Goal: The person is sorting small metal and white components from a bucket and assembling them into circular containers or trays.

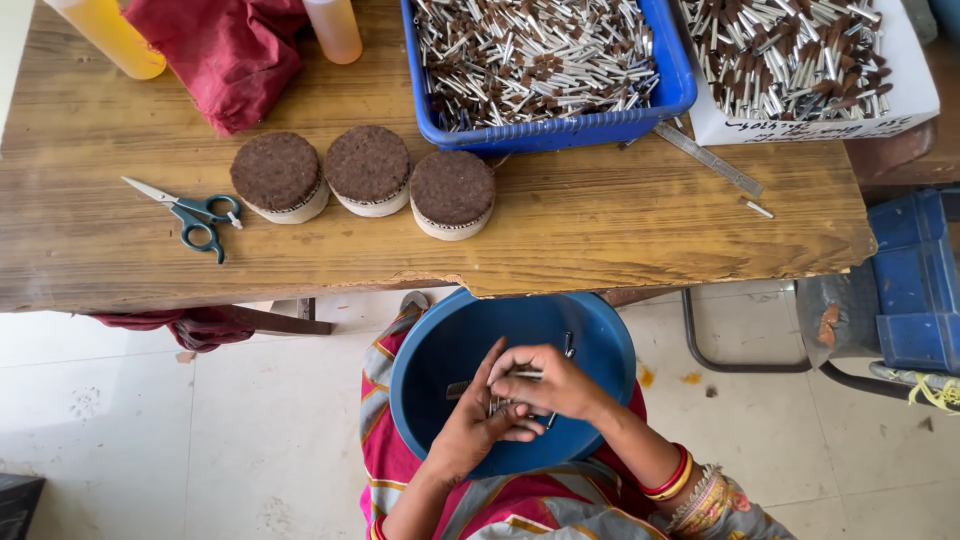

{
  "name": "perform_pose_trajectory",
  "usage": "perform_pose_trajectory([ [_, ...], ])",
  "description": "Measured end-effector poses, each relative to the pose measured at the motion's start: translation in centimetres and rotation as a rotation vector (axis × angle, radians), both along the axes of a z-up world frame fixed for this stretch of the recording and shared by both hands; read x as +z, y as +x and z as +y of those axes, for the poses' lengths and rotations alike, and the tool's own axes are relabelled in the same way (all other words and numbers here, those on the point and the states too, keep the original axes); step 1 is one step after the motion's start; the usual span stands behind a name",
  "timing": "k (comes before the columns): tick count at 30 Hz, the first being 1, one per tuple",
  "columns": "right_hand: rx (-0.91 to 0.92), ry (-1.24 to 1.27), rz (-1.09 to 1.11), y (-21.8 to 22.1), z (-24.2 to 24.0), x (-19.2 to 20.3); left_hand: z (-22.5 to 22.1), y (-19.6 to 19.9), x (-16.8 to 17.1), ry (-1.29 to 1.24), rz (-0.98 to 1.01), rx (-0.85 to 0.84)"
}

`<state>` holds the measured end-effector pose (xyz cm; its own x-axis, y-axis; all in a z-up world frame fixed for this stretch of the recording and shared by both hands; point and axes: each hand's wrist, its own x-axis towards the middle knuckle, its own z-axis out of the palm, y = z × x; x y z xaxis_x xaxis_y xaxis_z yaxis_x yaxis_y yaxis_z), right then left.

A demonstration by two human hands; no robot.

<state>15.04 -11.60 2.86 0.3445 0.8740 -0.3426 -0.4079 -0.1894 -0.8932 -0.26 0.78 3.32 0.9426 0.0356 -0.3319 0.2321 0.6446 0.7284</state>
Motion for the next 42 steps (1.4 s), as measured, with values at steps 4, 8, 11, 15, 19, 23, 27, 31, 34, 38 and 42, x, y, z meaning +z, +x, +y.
perform_pose_trajectory([
  [4,0.069,0.059,-0.244,0.0,0.5,0.6,-0.5,0.1,-2.6,-0.081,0.041,0.132],
  [8,0.010,0.285,-0.883,2.2,2.6,7.8,-0.6,-0.5,-7.3,-0.168,0.177,0.395],
  [11,-0.197,0.407,-1.457,6.2,5.4,16.0,-0.3,-0.2,-4.9,-0.138,0.150,0.356],
  [15,-0.492,0.357,-1.534,9.2,7.4,21.3,-0.2,-0.4,-1.9,-0.125,0.122,0.310],
  [19,-0.226,0.300,-0.961,4.5,4.5,16.1,0.7,-0.6,-0.7,-0.139,0.072,0.352],
  [23,-0.016,0.211,-0.779,1.5,2.7,8.1,1.6,-0.7,0.4,-0.140,-0.025,0.311],
  [27,0.141,-0.180,-0.653,1.1,1.9,5.8,1.5,-0.5,1.9,-0.107,-0.058,0.237],
  [31,0.060,0.167,-0.681,3.2,1.2,4.8,1.2,-0.2,2.1,-0.159,-0.028,0.261],
  [34,-0.032,0.272,-0.288,3.4,0.6,-1.1,0.8,-1.0,2.3,-0.235,-0.024,0.341],
  [38,-0.316,-0.048,0.388,-0.5,2.4,-5.4,-0.6,-1.4,2.3,-0.466,-0.045,0.455],
  [42,-0.331,-0.044,0.681,-2.7,3.7,-7.0,-1.9,-0.7,0.0,-0.309,-0.016,0.456],
])
